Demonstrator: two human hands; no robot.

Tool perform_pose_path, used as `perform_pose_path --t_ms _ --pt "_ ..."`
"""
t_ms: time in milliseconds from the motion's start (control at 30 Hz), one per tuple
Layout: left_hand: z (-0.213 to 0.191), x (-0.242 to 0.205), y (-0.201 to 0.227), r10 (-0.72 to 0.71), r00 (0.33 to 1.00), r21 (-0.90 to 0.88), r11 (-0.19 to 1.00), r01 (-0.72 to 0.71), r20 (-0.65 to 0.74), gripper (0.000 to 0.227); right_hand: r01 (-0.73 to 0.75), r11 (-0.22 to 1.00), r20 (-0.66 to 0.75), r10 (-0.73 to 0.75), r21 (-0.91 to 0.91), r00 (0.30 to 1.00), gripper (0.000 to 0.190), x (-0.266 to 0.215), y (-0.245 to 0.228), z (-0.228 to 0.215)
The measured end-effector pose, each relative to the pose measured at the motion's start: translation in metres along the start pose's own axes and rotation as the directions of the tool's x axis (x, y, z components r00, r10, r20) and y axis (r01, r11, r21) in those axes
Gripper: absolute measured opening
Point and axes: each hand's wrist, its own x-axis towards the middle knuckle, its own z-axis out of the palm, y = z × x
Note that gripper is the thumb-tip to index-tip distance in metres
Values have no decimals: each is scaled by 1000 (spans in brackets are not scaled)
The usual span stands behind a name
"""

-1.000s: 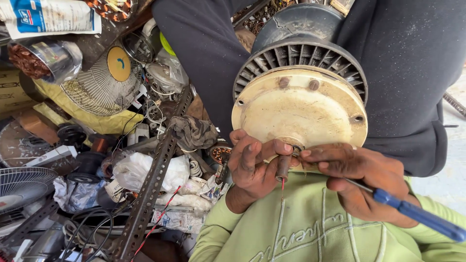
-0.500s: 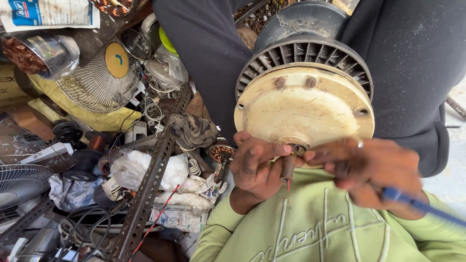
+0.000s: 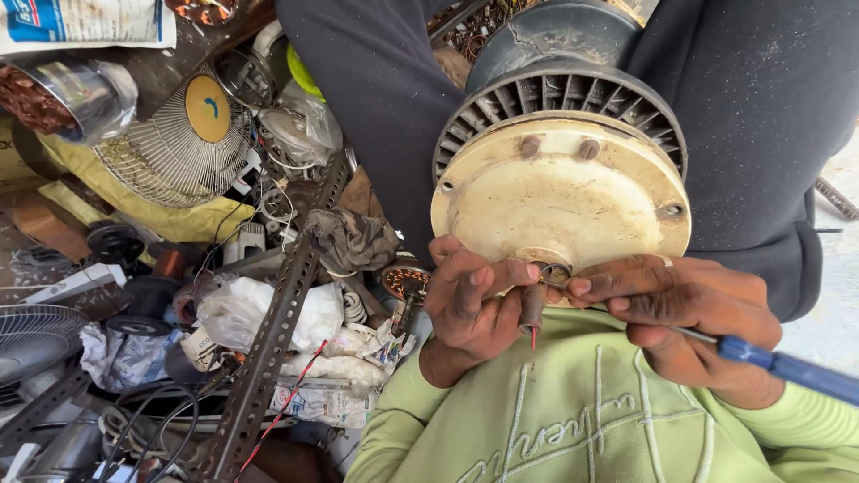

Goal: Repairing a ceiling fan motor by adjusting wiring and internal components using tools.

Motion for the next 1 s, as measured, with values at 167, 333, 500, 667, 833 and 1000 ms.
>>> perform_pose_path --t_ms 167,333,500,667,833,1000 --pt "1 1 -1 26 1000 24 999 -26 4 109 15 998 -63 -12 61 998 24 -4 -1 1" --pt "-4 0 -2 8 999 9 1000 -8 38 108 14 1000 34 -15 23 999 24 6 -4 -4" --pt "-4 10 3 -6 999 -32 999 7 35 108 164 981 85 -173 99 981 25 18 5 -9" --pt "-1 6 0 19 1000 -31 999 -19 20 108 229 973 108 -232 37 967 26 18 10 -11" --pt "-5 13 2 2 1000 -109 994 -2 0 115 172 982 65 -177 80 982 27 15 4 -7" --pt "-7 15 -4 28 999 -136 990 -25 18 117 114 987 52 -121 117 991 25 12 -1 -7"
